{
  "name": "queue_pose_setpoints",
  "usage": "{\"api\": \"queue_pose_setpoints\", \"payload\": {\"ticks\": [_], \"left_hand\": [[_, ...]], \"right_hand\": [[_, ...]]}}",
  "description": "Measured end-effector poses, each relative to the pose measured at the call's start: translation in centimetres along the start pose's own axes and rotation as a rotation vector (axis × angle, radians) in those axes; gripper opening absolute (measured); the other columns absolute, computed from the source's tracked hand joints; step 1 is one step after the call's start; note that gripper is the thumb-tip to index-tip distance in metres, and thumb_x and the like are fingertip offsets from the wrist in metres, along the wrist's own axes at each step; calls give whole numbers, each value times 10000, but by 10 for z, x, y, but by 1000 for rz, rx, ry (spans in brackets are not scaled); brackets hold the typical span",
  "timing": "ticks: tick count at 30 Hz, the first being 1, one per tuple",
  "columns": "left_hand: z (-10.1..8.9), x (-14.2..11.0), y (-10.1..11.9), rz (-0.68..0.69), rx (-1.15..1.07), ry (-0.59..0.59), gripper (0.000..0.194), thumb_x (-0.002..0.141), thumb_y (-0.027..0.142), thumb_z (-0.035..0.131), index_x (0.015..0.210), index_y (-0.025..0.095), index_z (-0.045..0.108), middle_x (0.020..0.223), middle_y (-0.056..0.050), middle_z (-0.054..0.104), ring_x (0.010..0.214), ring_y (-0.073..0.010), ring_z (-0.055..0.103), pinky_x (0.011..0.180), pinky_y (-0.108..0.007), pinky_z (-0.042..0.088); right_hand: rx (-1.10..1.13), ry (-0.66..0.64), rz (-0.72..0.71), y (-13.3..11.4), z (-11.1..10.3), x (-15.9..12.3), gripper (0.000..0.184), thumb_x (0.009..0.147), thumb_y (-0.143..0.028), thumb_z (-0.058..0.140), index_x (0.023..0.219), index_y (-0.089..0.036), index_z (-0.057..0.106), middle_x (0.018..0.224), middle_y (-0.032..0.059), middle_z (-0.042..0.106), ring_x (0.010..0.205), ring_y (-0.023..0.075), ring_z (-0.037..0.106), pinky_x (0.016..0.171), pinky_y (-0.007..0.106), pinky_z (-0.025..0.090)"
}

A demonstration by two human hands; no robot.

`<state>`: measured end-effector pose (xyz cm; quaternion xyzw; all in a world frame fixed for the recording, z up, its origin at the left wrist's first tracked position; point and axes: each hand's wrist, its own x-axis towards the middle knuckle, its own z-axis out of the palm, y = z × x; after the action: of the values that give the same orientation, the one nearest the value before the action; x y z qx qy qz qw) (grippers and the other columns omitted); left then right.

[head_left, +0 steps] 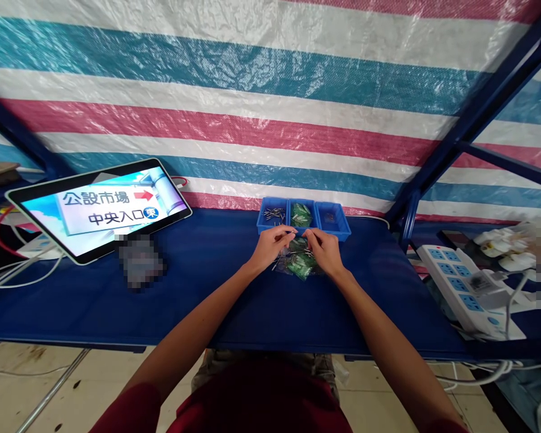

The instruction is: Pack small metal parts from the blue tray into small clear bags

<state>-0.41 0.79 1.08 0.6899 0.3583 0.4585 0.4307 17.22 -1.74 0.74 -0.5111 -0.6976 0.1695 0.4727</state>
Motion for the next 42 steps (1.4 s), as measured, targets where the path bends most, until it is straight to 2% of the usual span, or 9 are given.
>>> {"api": "queue_pose_setpoints", "payload": {"ticks": [4,7,10,20,24,28,31,37,42], "left_hand": [[2,-4,6,-64,-37,-132,487,832,441,620,1230,184,505,513,76,500,426,-71,425,477,-190,350],[4,-5,9,-81,-99,-193,513,831,451,625,1242,189,466,498,90,461,420,-64,399,474,-182,331],[5,-5,11,-95,-150,-215,509,829,454,632,1237,198,466,480,97,428,410,-62,376,458,-180,316],[3,-2,9,-112,-210,-86,446,802,477,657,1095,161,544,467,85,474,361,-42,363,388,-161,289],[6,-2,6,-103,-234,-61,438,780,461,683,1074,151,586,531,46,555,404,-63,462,398,-169,346],[6,1,2,-32,-238,10,335,726,430,729,843,122,670,656,-33,654,504,-106,567,440,-202,429],[6,1,2,-6,-204,81,268,735,387,719,737,122,678,629,-30,652,475,-100,549,436,-210,428],[8,-2,4,7,-104,219,217,760,329,688,666,134,673,575,-5,632,425,-84,515,397,-197,381],[13,-3,5,-19,-187,268,227,725,356,720,718,132,686,602,-12,646,479,-111,563,431,-211,425]], "right_hand": [[53,-12,-102,-2,-1,-1,266,901,-386,521,926,-184,691,786,45,640,590,140,539,570,268,428],[110,-65,-204,-3,0,-2,200,892,-308,537,949,-209,702,934,74,625,665,144,567,546,264,449],[128,-83,-267,-2,1,-2,185,897,-280,541,872,-215,712,906,71,617,684,148,562,539,267,447],[94,-59,-243,-2,-1,-1,187,881,-352,592,850,-206,706,839,59,639,674,152,561,549,272,445],[80,-60,-213,-4,-2,-1,227,905,-374,554,824,-194,667,785,46,610,636,144,535,557,273,425],[66,-6,-190,-5,-4,0,286,927,-397,510,777,-187,631,719,28,560,612,140,503,578,277,398],[35,-53,-174,-4,-2,0,355,950,-409,456,710,-192,604,637,10,520,592,141,488,589,279,388],[78,-105,-103,-1,1,0,281,904,-441,523,822,-200,643,740,33,612,605,143,541,576,269,422],[145,-107,-46,-1,2,0,288,891,-445,536,808,-191,643,700,21,601,530,125,519,540,263,413]]}}
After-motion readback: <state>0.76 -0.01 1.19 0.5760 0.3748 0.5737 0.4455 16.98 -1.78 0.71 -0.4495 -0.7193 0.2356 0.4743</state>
